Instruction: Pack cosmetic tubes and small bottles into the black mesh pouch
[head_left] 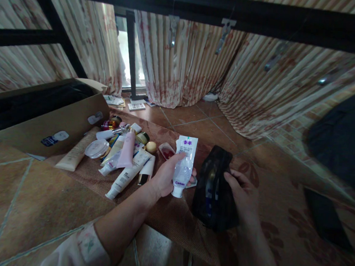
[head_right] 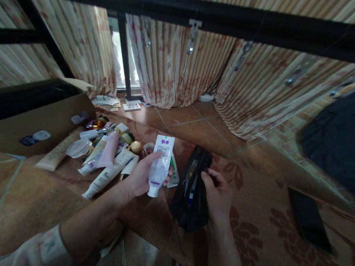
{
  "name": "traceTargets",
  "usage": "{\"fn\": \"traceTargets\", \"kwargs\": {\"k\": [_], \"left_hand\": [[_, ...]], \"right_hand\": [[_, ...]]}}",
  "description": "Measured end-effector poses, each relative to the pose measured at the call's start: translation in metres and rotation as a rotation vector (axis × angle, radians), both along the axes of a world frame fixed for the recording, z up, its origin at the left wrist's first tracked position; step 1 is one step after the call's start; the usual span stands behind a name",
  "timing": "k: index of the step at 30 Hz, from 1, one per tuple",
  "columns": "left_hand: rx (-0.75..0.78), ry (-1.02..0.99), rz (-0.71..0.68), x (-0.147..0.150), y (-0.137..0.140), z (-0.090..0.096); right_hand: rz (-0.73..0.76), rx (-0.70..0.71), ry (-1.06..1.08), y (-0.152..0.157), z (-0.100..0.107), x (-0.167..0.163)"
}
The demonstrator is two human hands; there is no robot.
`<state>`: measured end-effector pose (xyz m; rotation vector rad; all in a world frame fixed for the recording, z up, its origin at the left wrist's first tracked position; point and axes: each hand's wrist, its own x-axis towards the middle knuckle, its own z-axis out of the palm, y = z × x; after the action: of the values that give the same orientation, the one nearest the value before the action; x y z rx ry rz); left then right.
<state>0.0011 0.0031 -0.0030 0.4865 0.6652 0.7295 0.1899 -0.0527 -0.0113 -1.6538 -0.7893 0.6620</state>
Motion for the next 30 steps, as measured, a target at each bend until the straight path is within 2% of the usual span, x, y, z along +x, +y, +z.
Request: {"fn": "traceTargets", "kwargs": {"k": [14,20,30], "left_hand": [[0.029,-0.168,-0.056,-0.0031,0.0031,-0.0018],[0.042,-0.224,-0.076,-0.0057,0.0026,-0.0025],[0.066,-0.235,-0.126,-0.0081,-0.0001,0.0034]], "right_hand": [[0.004,-0.02,0.077,0.0,-0.001,0.0],[-0.007,-0.027,0.001,0.0003,-0.0015,0.0016],[-0.016,-0.031,0.086,0.0016,-0.0015,0.0002]]}}
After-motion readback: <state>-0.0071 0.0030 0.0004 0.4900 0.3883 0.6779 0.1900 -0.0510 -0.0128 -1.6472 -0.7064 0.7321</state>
